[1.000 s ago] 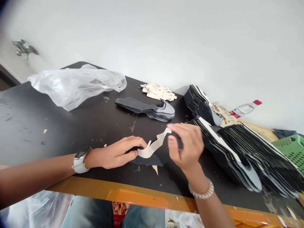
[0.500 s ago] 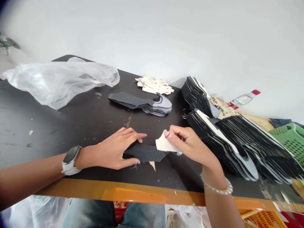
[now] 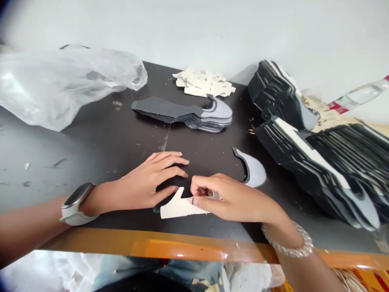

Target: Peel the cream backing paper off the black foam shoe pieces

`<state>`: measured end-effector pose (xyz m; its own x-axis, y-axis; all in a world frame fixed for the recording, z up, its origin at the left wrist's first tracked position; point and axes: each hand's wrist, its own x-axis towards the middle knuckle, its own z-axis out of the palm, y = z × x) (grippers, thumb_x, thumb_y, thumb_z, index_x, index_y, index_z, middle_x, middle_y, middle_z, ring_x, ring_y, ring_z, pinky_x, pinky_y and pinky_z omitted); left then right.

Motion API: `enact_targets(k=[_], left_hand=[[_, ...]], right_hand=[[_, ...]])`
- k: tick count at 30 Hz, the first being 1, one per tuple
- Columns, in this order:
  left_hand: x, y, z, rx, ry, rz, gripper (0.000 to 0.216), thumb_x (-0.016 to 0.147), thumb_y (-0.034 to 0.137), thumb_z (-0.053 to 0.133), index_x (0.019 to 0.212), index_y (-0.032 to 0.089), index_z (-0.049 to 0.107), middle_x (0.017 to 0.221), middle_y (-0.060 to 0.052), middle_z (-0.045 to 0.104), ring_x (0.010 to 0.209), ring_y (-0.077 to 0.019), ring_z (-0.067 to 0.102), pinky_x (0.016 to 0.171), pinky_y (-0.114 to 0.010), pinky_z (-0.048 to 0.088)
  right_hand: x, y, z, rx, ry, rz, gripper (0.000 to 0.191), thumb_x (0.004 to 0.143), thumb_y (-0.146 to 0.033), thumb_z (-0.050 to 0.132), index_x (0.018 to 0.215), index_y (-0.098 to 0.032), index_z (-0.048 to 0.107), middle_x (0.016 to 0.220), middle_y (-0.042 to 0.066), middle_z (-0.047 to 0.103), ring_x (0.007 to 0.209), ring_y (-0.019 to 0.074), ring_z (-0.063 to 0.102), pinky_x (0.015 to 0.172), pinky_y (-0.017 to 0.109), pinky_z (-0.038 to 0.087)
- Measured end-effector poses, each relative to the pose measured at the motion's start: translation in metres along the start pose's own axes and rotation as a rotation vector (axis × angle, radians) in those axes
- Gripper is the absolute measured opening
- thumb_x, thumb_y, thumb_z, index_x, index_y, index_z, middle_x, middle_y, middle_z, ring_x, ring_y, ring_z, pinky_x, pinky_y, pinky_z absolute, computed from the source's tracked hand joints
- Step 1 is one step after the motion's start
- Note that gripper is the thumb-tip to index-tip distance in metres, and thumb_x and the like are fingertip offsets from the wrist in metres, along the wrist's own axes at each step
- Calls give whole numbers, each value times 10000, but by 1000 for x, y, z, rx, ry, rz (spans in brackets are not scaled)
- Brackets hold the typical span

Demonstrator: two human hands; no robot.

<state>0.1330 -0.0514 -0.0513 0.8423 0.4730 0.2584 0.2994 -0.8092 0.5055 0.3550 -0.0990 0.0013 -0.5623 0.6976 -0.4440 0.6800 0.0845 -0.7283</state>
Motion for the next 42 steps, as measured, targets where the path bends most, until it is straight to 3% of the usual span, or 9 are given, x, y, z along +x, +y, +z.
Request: enact_targets(k=[7,14,23,32,42], left_hand=[[0,-4,1,36,-48,23,283,912,221,487,1181,172,560,1360,-92,514,1325,-274,368,1047,-435,331],[2,-4,-4,-2,-98,11,310,932,215,435,1216,204,558,1379,-50,517,1335,-288,347,1020,-456,317],[6,-6,-12,-42,-178,41,382,881,98,417,1218,199,566,1408,-31,491,1354,-286,312,1020,-448,278],[8,-6,-13,-78,-165,8,326,913,156,433,1198,196,588,1386,-58,513,1351,-297,324,1020,-453,281],[20,-4,-12,-126,-125,-83,346,891,76,393,1148,189,596,1326,-41,566,1284,-236,414,1003,-421,334]], right_hand=[[6,7,1,179,-59,123,185,850,-354,587,770,-190,560,552,-62,481,504,81,404,464,205,288],[11,7,4,216,-2,246,221,823,-363,607,676,-199,585,458,-75,425,438,66,338,408,211,222],[15,2,2,152,50,282,225,813,-338,589,633,-204,606,467,-60,457,439,67,347,409,208,241],[16,1,2,93,61,262,208,803,-298,586,618,-206,608,481,-62,491,428,61,359,413,202,259],[14,5,1,158,4,243,223,807,-317,577,622,-193,566,533,-49,525,475,70,401,464,202,304]])
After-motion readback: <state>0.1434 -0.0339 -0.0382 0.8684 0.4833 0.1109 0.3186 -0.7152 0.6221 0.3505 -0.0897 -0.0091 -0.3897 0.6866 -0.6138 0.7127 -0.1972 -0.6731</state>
